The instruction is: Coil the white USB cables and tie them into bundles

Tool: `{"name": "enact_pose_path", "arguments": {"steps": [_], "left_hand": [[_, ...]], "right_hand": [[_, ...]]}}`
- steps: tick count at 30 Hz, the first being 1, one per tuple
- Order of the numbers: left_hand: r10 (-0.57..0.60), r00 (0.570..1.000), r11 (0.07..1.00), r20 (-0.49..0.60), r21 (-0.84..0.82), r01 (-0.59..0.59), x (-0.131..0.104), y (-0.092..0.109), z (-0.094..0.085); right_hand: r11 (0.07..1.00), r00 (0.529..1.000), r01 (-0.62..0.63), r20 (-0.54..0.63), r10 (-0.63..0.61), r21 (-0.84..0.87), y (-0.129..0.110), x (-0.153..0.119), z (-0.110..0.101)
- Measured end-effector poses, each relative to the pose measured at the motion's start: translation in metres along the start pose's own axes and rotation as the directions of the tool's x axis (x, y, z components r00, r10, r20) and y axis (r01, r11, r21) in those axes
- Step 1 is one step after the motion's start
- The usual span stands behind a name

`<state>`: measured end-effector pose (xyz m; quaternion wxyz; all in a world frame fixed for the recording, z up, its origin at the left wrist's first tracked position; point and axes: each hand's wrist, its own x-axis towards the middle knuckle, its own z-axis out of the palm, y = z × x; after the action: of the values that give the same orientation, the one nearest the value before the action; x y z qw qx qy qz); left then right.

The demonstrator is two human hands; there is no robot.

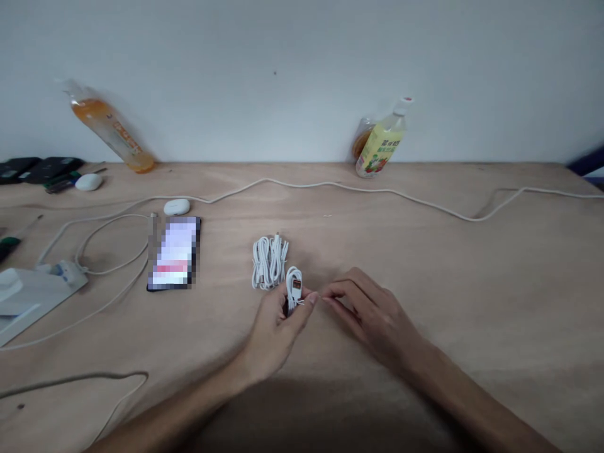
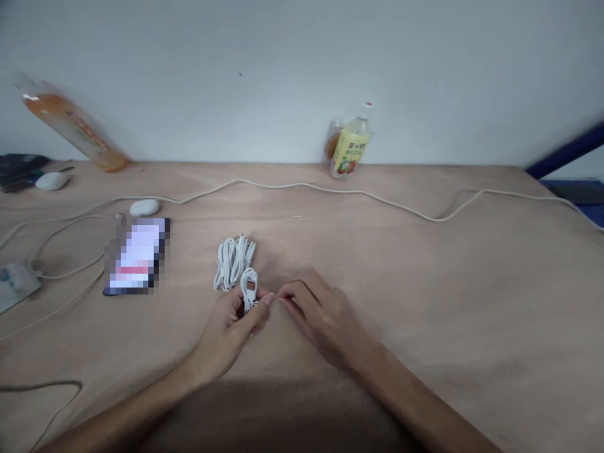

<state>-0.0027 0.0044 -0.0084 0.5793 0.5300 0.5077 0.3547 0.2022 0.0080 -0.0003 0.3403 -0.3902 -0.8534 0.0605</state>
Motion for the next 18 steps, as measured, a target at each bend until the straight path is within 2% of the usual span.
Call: {"name": "enact_pose_path", "arguments": {"steps": [5,8,11,14,18], "left_hand": [[-0.013,1.0,0.994,0.023,-0.105,0.015,0.0,-0.001,0.001],[-0.024,0.999,0.985,0.046,-0.17,0.032,0.001,0.0,0.002],[-0.035,0.998,0.977,0.046,-0.209,0.043,0.001,0.002,0.002],[-0.04,0.997,0.98,0.058,-0.195,0.051,0.0,0.004,0.001],[-0.021,0.997,0.981,0.07,-0.19,0.034,0.001,0.005,0.0]], "right_hand": [[1.0,1.0,-0.002,-0.012,0.002,-0.014,-0.004,0.001,0.002],[0.999,0.999,-0.025,0.021,0.024,0.024,0.006,0.004,-0.001],[0.99,0.99,-0.139,0.019,0.139,0.039,0.032,0.015,-0.004],[0.942,0.941,-0.336,-0.044,0.336,0.007,0.072,0.037,-0.002],[0.914,0.915,-0.404,-0.044,0.402,-0.048,0.12,0.066,0.007]]}}
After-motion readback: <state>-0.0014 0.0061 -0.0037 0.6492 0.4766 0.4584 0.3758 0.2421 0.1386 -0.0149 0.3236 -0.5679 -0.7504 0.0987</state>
